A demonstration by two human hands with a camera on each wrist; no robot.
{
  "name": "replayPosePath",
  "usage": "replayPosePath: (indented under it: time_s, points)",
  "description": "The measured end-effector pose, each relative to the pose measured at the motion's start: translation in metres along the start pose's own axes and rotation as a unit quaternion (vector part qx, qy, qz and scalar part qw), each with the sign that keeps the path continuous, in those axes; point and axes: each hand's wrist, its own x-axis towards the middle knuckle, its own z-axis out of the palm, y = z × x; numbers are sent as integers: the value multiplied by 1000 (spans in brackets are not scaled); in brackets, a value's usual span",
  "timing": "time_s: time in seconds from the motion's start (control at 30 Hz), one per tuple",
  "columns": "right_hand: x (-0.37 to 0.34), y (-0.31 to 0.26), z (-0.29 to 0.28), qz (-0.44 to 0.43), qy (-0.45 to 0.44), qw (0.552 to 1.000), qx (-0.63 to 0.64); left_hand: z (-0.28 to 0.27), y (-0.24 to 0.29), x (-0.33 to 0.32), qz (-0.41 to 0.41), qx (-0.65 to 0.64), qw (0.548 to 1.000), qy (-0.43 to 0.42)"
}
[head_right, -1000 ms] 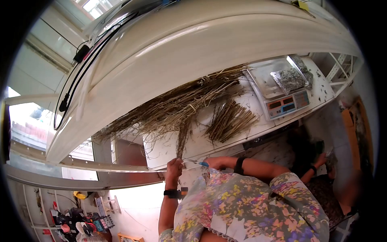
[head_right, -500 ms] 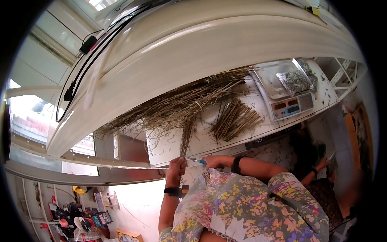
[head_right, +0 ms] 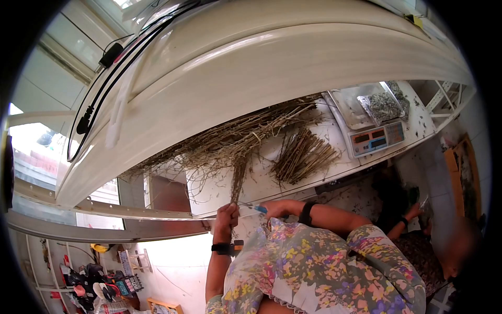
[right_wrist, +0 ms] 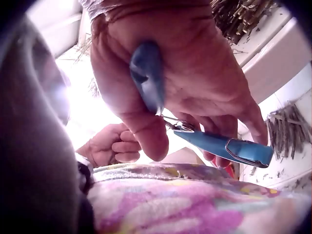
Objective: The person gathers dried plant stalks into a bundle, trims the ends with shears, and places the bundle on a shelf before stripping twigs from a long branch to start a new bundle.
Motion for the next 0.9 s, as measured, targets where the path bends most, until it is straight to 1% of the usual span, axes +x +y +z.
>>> replayPosePath:
  time_s: [0.07, 0.17, 0.27, 0.33, 0.47, 0.53, 0.63, 0.73, 0.77, 0.83, 0.9]
  points:
    - [-1, -7, 0, -2, 5, 1000, -3, -3, -5, 5, 6, -5, 1000, -2]
    - [2, -7, 1, -5, 5, 1000, -9, 1, -13, 4, 117, 119, 986, -13]
    - [14, 6, 3, 13, 0, 1000, 2, 10, -4, -2, -7, -4, 1000, -2]
    - [17, 8, 2, 21, -13, 1000, 4, 10, -3, -3, -11, -3, 1000, 1]
    - [16, 2, 3, 5, 5, 999, -36, 2, -8, 6, -30, -8, 1000, -4]
    - [20, 2, 4, 3, 14, 997, -72, -2, -11, 11, -30, 1, 999, -17]
    - [18, -2, 7, -9, 38, 995, -87, -4, -10, 11, -30, 3, 999, -20]
    - [41, 32, 13, -21, 75, 992, -98, -3, -10, 13, -43, 0, 999, -19]
    - [45, 38, 13, -20, 71, 991, -111, -3, -10, 13, -49, -1, 999, -18]
    - [48, 38, 13, -21, 63, 988, -136, -6, -9, 13, -55, -1, 998, -23]
    - [48, 40, 14, -40, 80, 988, -122, -7, -7, 14, -59, 5, 998, -23]
